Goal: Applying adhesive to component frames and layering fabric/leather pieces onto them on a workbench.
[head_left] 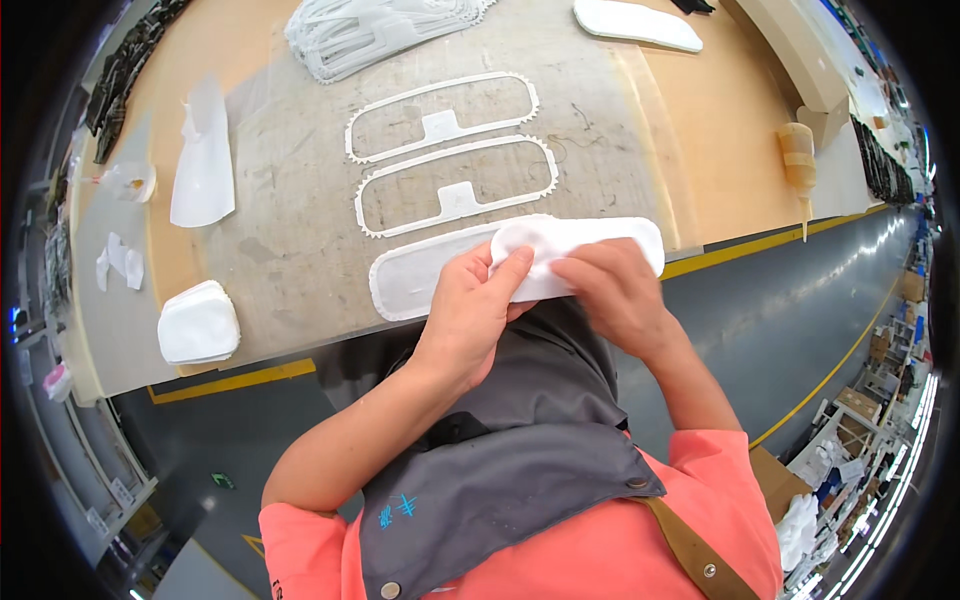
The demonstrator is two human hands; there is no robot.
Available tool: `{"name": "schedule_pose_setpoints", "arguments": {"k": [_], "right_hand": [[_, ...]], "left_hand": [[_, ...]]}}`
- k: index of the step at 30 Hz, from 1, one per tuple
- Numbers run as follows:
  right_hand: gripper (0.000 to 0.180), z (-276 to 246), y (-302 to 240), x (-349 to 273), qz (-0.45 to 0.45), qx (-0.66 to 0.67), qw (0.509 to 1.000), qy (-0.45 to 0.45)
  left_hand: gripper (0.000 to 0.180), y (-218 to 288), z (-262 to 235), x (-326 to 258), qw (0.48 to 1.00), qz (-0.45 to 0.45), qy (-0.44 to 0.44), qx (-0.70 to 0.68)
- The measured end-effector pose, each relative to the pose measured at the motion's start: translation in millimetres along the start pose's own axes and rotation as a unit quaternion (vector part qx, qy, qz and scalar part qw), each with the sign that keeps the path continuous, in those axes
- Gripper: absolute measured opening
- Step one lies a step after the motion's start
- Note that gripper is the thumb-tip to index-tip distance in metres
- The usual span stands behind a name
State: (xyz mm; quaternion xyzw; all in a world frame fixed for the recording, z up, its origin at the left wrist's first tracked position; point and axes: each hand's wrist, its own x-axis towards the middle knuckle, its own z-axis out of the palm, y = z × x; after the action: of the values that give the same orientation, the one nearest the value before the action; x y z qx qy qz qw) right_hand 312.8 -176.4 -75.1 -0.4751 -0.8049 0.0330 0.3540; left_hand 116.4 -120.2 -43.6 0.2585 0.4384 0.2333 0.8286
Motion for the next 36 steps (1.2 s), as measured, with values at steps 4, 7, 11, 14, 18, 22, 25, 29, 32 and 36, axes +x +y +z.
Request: {"name": "schedule_pose_setpoints", "arguments": {"k": [4, 7, 11, 14, 18, 22, 25, 29, 32, 36], "right_hand": [[0.04, -38, 5, 12, 0.098, 0.008, 0.991, 0.092], [0.051, -50, 6, 37, 0.182, 0.123, 0.975, -0.028], [0.046, -70, 14, 29, 0.354, 0.269, 0.828, -0.343], [0.034, -60, 6, 19, 0.402, 0.405, 0.795, -0.207], [0.018, -41, 8, 59, 0.479, 0.392, 0.777, -0.117], [0.018, -17, 26, 72, 0.466, 0.394, 0.792, -0.035], [0.019, -8, 31, 76, 0.491, 0.368, 0.789, -0.029], [0.021, 2, 37, 74, 0.517, 0.343, 0.784, -0.012], [0.022, 5, 36, 74, 0.523, 0.321, 0.79, -0.008], [0.022, 10, 37, 73, 0.531, 0.298, 0.793, -0.008]], "left_hand": [[0.027, 3, 6, -16, 0.999, 0.032, -0.007, 0.032], [0.032, 16, 14, -41, 0.991, 0.062, -0.044, 0.108], [0.033, 34, -11, -81, 0.985, 0.104, -0.025, 0.134], [0.032, 42, -40, -86, 0.99, 0.108, 0.044, 0.077], [0.027, 50, -73, -59, 0.962, 0.142, 0.161, 0.167], [0.021, 64, -88, -32, 0.949, 0.169, 0.184, 0.192], [0.023, 71, -94, -22, 0.923, 0.185, 0.214, 0.26], [0.023, 71, -99, -9, 0.898, 0.203, 0.244, 0.305], [0.022, 68, -106, -2, 0.892, 0.204, 0.25, 0.318], [0.021, 65, -114, 4, 0.891, 0.199, 0.259, 0.316]]}}
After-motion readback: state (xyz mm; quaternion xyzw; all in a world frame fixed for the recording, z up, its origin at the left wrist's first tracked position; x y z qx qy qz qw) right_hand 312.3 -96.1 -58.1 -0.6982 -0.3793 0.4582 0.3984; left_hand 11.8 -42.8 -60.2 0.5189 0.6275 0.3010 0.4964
